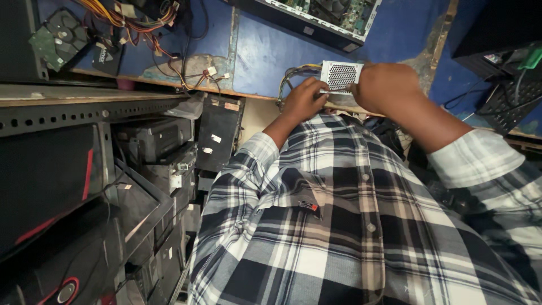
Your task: The person uses a screwdriver to remove screws from a power supply unit and then from a computer case. They handle the power supply and internal components, including the motherboard and fan, while working at a bench in a repair shop.
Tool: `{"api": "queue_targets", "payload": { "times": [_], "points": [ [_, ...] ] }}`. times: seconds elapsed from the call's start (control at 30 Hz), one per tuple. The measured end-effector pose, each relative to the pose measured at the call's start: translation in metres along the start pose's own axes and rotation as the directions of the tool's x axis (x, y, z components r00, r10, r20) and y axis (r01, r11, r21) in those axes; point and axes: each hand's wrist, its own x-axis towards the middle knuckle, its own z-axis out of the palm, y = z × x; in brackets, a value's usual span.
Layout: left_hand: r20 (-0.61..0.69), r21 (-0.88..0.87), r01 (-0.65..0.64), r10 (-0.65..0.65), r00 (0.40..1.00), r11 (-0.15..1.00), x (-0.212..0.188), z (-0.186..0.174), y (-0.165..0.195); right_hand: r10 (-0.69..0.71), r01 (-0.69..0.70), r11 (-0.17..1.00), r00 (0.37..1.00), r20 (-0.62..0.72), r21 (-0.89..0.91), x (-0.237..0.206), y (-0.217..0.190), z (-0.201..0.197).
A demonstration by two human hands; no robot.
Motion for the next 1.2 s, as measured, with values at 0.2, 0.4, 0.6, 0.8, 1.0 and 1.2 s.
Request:
{"api": "queue_targets", "payload": {
  "times": [0.2, 0.4, 0.6, 0.8, 1.0, 1.2],
  "points": [
    [-0.037, 0.151, -0.199, 0.207, 0.978, 0.968, 0.006, 0.003, 0.01, 0.092, -0.118, 0.974, 0.986, 0.142, 0.191, 0.008, 0.006, -0.001],
    [0.047, 0.173, -0.361, 0.359, 0.932, 0.916, 0.017, 0.007, 0.01, 0.04, -0.075, 0.95, 0.992, 0.12, 0.302, -0.009, -0.001, -0.021],
    [0.124, 0.172, -0.408, 0.391, 0.912, 0.897, 0.027, 0.011, 0.006, -0.49, 0.506, 0.862, 0.823, -0.288, -0.019, -0.025, 0.03, -0.027],
    [0.166, 0.088, -0.265, 0.248, 0.954, 0.96, 0.034, 0.001, 0.032, -0.367, 0.331, 0.93, 0.876, -0.315, -0.163, -0.011, 0.037, 0.005],
    [-0.002, 0.08, -0.278, 0.279, 0.96, 0.957, 0.04, 0.005, 0.07, -0.104, 0.1, 0.995, 0.913, -0.395, -0.03, 0.002, 0.042, 0.012],
    [0.083, 0.23, -0.237, 0.223, 0.971, 0.944, 0.048, 0.008, 0.081, -0.218, 0.209, 0.976, 0.934, -0.283, -0.063, -0.007, 0.041, -0.003]
  ]
}}
